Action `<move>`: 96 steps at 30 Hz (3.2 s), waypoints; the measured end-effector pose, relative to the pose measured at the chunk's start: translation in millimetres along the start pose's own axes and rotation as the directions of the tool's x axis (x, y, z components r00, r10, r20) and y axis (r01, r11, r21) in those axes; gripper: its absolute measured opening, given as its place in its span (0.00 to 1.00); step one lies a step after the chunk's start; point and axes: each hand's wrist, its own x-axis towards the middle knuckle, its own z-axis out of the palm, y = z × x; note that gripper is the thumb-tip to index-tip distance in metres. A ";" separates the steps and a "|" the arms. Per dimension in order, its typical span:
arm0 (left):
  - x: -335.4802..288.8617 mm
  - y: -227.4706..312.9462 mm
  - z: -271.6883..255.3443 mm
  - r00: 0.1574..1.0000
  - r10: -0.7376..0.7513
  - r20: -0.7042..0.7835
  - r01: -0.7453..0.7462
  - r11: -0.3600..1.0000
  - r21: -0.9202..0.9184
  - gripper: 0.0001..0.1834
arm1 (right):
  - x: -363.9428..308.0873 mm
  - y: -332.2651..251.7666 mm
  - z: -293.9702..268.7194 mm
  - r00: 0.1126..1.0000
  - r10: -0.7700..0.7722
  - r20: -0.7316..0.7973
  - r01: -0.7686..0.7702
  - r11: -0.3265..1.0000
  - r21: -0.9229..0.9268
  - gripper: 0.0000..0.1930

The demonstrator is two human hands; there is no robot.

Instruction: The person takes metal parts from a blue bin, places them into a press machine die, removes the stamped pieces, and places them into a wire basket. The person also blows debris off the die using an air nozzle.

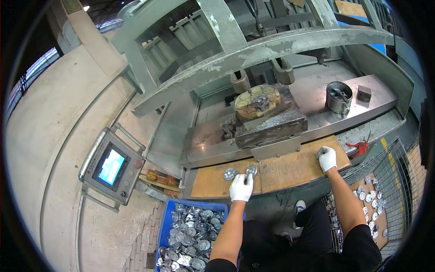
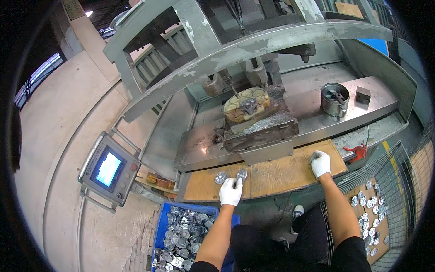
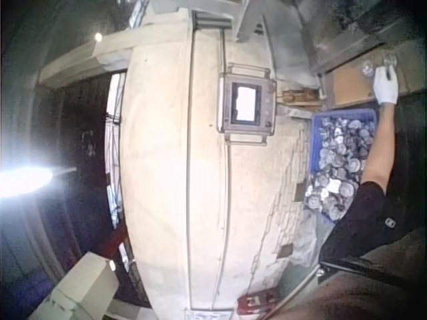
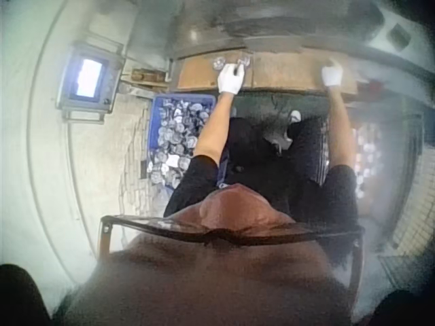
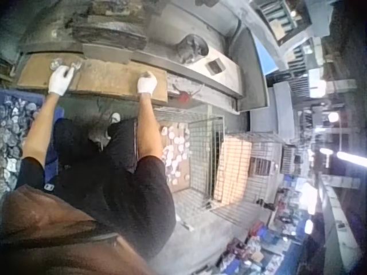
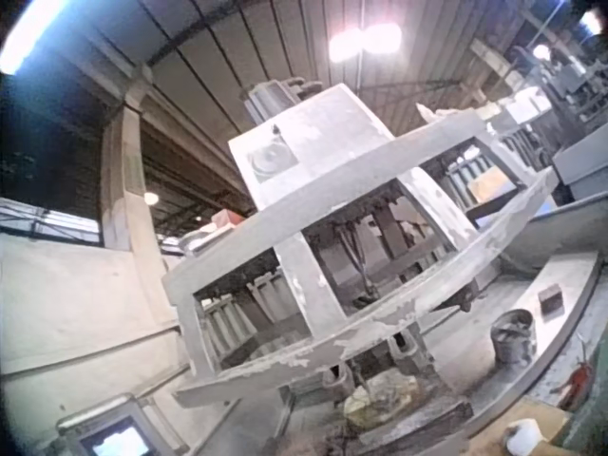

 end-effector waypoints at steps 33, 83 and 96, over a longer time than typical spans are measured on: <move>0.8 -19.6 -14.2 0.999 0.028 -0.033 -0.031 0.997 -0.076 0.14 | -13.0 -12.2 13.9 1.000 -0.005 0.005 0.005 1.000 -0.003 0.10; 2.2 -24.0 -14.1 0.999 0.004 0.045 0.001 0.994 -0.112 0.14 | -10.5 -9.6 12.5 1.000 0.002 -0.003 -0.002 1.000 -0.009 0.09; 3.8 -20.1 -19.0 0.990 0.019 0.140 0.002 0.988 -0.152 0.13 | -10.7 -22.5 6.8 0.986 -0.160 -0.039 0.158 0.986 -0.055 0.10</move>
